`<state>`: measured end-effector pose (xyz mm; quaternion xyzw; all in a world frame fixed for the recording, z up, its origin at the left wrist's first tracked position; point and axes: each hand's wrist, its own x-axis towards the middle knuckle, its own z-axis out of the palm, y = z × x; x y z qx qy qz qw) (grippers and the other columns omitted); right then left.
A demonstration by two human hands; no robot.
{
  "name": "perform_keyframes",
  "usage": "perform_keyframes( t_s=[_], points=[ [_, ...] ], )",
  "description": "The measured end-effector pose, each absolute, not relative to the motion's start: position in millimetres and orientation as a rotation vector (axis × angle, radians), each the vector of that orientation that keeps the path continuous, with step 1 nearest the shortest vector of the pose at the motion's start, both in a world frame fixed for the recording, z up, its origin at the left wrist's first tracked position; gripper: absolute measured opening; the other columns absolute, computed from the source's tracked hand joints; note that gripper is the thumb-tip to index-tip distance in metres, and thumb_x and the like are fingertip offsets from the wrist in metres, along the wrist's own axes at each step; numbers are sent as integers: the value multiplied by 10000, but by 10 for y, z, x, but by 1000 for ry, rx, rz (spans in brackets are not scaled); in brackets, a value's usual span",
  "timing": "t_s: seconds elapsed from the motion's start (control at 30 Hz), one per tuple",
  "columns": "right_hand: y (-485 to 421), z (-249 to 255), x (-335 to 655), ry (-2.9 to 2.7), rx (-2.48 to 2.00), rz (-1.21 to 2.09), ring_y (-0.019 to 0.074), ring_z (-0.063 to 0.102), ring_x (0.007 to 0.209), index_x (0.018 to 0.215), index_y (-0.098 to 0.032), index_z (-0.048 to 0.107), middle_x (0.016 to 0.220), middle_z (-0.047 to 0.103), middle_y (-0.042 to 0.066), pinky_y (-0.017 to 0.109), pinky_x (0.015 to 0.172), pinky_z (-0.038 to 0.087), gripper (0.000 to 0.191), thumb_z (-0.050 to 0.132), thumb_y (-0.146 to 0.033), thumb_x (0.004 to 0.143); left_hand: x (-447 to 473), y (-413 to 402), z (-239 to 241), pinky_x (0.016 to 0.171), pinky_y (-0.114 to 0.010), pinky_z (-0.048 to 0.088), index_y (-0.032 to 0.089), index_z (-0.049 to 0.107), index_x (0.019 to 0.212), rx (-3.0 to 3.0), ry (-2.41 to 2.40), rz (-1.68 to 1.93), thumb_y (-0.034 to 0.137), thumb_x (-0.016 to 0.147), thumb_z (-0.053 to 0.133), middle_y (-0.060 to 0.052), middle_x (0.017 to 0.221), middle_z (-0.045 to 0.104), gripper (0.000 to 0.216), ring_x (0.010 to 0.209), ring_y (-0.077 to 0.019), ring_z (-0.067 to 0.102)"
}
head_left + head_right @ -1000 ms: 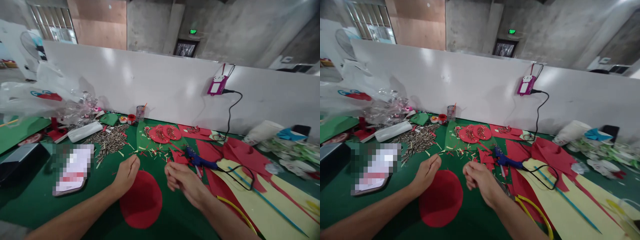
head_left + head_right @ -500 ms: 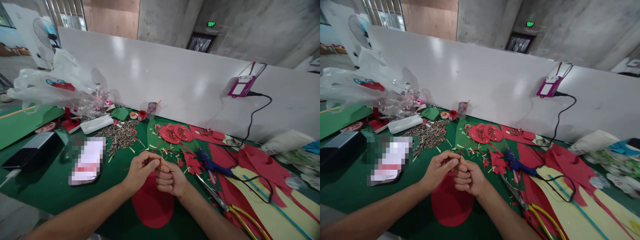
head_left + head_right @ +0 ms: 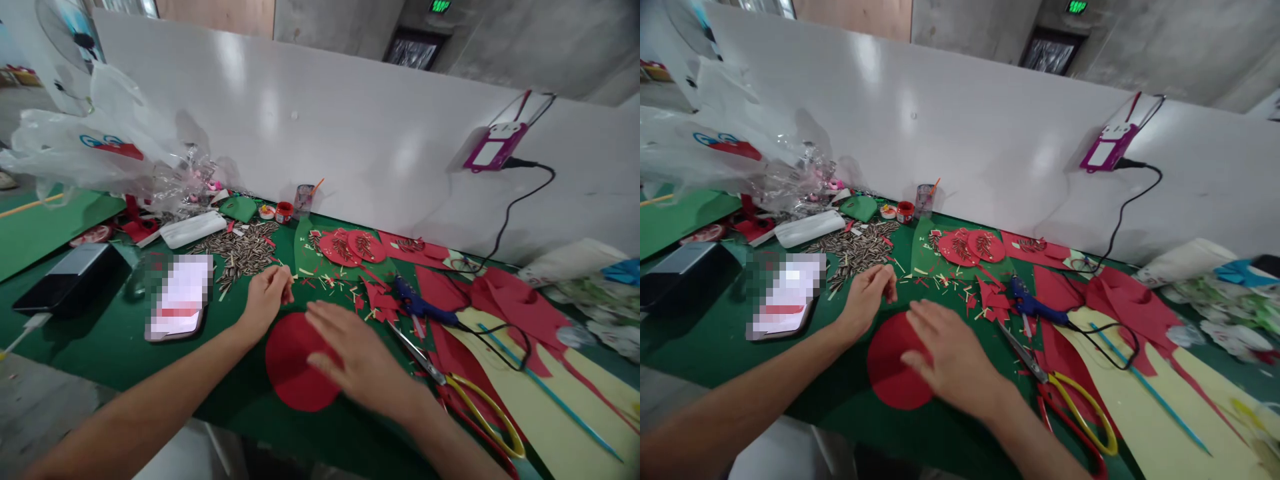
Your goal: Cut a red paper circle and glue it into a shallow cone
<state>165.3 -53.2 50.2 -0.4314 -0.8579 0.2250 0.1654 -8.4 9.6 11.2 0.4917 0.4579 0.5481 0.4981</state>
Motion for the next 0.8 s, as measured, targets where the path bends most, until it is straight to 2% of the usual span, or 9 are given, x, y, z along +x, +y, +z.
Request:
perform_keyframes(
  t_s=[0.07, 0.13, 0.2, 0.27, 0.37, 0.43, 0.53, 0.67, 0.8],
  points=[
    [-685, 321, 1631, -2705, -1219, 490, 276, 278, 1315, 1316, -126, 438, 1399, 383, 138, 501, 1079, 213, 564, 504, -439, 852, -130, 64, 178, 467, -197, 401, 164, 520, 672, 1255, 1139, 1368, 400, 871, 407, 33, 523, 515, 329, 469, -92, 506],
    [-790, 107, 1610, -2783, -1315, 378, 278, 231, 1335, 1356, -94, 369, 1424, 321, 150, 500, 1082, 218, 628, 500, -443, 851, -178, -49, 248, 526, -212, 444, 159, 569, 739, 1477, 1180, 1336, 392, 892, 379, 3, 617, 580, 337, 555, -108, 555],
    [-853, -47, 1595, -2772, -1427, 272, 291, 203, 1342, 1368, -63, 335, 1433, 285, 168, 508, 1078, 226, 656, 515, -415, 844, -224, -235, 265, 649, -242, 483, 164, 614, 811, 1872, 1169, 1178, 366, 908, 366, -33, 759, 644, 334, 712, -134, 599],
    [-885, -96, 1589, -2741, -1471, 210, 299, 196, 1342, 1359, -43, 346, 1433, 276, 183, 507, 1075, 235, 639, 500, -402, 853, -265, -457, 195, 829, -302, 476, 185, 635, 955, 2282, 1046, 951, 333, 920, 356, -58, 962, 669, 317, 919, -165, 600],
    [-848, -6, 1622, -2697, -1480, 181, 279, 211, 1341, 1350, -48, 366, 1434, 283, 170, 484, 1069, 260, 552, 393, -378, 909, -336, -748, -23, 948, -391, 436, 132, 582, 1130, 2662, 1005, 743, 450, 869, 444, -120, 1145, 621, 433, 1089, -236, 551],
    [-740, 80, 1693, -2736, -1427, 209, 251, 216, 1343, 1365, -88, 350, 1441, 288, 132, 470, 1075, 253, 526, 361, -374, 924, -411, -867, -151, 986, -411, 411, 107, 565, 1162, 2792, 1002, 649, 499, 837, 469, -145, 1212, 578, 518, 1182, -262, 484],
    [-504, 138, 1842, -2834, -1340, 245, 233, 242, 1336, 1361, -141, 366, 1434, 318, 90, 470, 1086, 222, 526, 380, -419, 915, -552, -938, -220, 1004, -404, 406, 145, 497, 1251, 2867, 976, 561, 512, 831, 466, -121, 1290, 519, 558, 1234, -245, 433],
    [-317, 117, 1947, -2701, -1647, 36, 288, 278, 1315, 1305, -59, 441, 1390, 379, 155, 496, 1072, 223, 527, 372, -409, 918, -668, -954, -183, 1012, -399, 408, 179, 411, 1324, 2884, 969, 526, 489, 836, 479, -101, 1333, 475, 583, 1254, -232, 410],
    [-339, 101, 1915, -2800, -1393, 130, 246, 272, 1323, 1338, -180, 411, 1414, 364, 65, 488, 1074, 221, 497, 348, -442, 921, -666, -962, -186, 998, -405, 426, 170, 404, 1328, 2892, 972, 553, 485, 837, 479, -104, 1320, 488, 588, 1248, -236, 417]
  ],
)
